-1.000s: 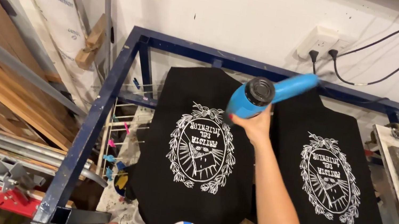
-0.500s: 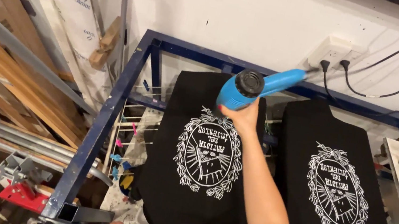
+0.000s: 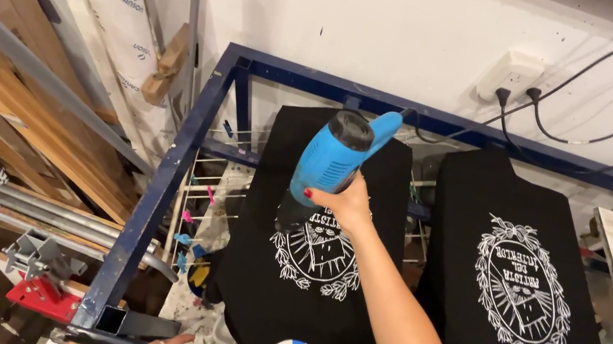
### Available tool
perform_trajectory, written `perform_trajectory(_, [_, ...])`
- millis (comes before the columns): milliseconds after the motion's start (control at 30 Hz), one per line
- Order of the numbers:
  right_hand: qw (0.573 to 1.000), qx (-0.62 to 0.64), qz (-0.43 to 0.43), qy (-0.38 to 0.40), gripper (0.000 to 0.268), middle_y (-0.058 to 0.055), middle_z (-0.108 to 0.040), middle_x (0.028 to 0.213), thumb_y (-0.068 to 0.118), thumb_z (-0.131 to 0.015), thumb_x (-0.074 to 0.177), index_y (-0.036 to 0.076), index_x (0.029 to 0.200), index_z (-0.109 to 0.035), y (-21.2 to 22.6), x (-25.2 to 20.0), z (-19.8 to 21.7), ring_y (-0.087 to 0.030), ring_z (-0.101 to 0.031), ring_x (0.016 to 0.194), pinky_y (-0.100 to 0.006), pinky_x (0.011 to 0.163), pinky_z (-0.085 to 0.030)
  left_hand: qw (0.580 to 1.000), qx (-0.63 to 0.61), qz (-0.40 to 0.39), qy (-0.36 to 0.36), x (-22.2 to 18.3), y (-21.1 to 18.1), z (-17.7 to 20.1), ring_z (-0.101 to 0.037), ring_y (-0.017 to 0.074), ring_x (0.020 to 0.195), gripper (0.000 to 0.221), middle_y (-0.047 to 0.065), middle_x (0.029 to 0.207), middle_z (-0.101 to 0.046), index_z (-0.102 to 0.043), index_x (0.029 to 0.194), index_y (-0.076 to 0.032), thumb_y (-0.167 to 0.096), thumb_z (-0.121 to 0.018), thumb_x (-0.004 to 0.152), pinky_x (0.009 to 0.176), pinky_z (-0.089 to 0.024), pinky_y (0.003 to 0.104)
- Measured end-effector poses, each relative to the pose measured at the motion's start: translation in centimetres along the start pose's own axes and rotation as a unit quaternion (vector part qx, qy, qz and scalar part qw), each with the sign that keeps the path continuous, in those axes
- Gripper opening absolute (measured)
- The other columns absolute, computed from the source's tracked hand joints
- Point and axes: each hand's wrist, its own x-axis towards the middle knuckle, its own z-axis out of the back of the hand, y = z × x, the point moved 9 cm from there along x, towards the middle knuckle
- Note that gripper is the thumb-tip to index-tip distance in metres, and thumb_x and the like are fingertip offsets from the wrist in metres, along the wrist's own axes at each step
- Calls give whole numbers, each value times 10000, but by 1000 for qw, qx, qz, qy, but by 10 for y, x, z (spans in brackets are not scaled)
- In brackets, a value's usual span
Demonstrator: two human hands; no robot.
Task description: The person is screen printing a white design onto black fabric panels, using a squeegee to apply ink and a heat gun to dry it.
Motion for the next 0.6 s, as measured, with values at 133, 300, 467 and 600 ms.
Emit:
perform_trajectory(133, [983, -85, 75, -144, 1080, -133, -628, 1363, 182, -980, 514, 111, 1439, -428, -1, -14, 32, -282, -615, 1256, -431, 1035, -529, 992, 25, -21, -124, 11, 9, -10, -698, 21, 969, 439, -297, 1000, -771, -634, 1292, -514, -704, -523, 912, 753, -573, 235])
perform_trajectory(300, [988, -35, 103, 111, 793, -122, -739, 1232, 338, -957, 620, 85, 1298, -634, 23, -60, 2, -288, -715, 1160, -455, 998, -610, 993, 40, -7, -106, 0, 6, -5, -674, 49, 990, 476, -282, 1037, -750, -596, 1329, -541, -737, -440, 925, 779, -548, 245])
perform_trajectory(467, [980, -64, 184, -39, 983, -136, -635, 1343, 258, -985, 585, 107, 1408, -470, 19, -76, 41, -285, -618, 1261, -459, 1068, -521, 987, 19, -23, -159, -13, 1, 5, -720, 38, 970, 422, -270, 969, -784, -675, 1251, -520, -674, -521, 889, 797, -593, 265])
perform_trajectory(600, [985, -48, 131, 106, 739, -110, -731, 1170, 220, -974, 627, 93, 1265, -623, 20, -114, 28, -258, -709, 1095, -425, 940, -618, 980, 23, -15, -198, -12, 2, 6, -731, 38, 974, 439, -279, 970, -789, -693, 1239, -496, -673, -543, 866, 769, -606, 283])
